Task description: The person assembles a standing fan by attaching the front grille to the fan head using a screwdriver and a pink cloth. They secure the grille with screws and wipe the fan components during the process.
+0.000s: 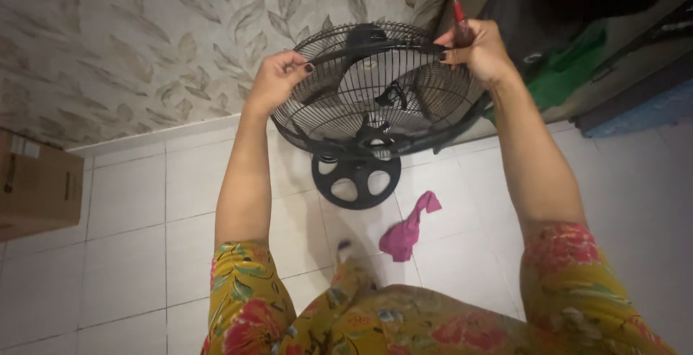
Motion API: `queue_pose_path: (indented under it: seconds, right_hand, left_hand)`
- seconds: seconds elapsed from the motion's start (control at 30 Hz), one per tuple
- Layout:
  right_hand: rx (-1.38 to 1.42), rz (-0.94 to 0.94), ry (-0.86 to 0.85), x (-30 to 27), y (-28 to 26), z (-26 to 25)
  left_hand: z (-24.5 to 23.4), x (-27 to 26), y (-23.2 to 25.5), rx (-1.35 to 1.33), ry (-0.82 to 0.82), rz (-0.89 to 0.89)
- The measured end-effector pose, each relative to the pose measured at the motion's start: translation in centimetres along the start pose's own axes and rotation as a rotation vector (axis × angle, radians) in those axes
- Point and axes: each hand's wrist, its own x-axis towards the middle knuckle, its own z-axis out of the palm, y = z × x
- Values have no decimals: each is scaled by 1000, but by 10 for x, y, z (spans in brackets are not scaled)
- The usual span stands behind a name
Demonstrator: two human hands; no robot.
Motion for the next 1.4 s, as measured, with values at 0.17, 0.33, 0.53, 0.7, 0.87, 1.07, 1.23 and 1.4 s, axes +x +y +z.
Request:
queue_pose_path:
  seconds: [0.17,0.33,0.53,0.7,0.87,1.07,1.23,1.4]
  right_hand:
    - [-75,40,47,15,13,1]
    - [-34,44,25,28,23,8]
    - [-98,81,69,29,16,2]
    - [-134,68,28,40,10,-6]
    - [-133,66,-13,46,18,-5]
    - [-99,55,25,43,32,-3]
    - [-127,65,58,41,35,-7]
    - [-29,28,55,38,44,-7]
  left_hand:
    - [-1,19,1,82,-26,-7]
    - [-6,29,0,86,-7,23]
    - [0,32,9,179,25,172]
    - [5,32,12,191,33,-38]
    - [9,25,1,194,4,86]
    - [10,32,-4,186,29,94]
    - [10,37,2,164,8,51]
    - [10,36,6,162,9,-4]
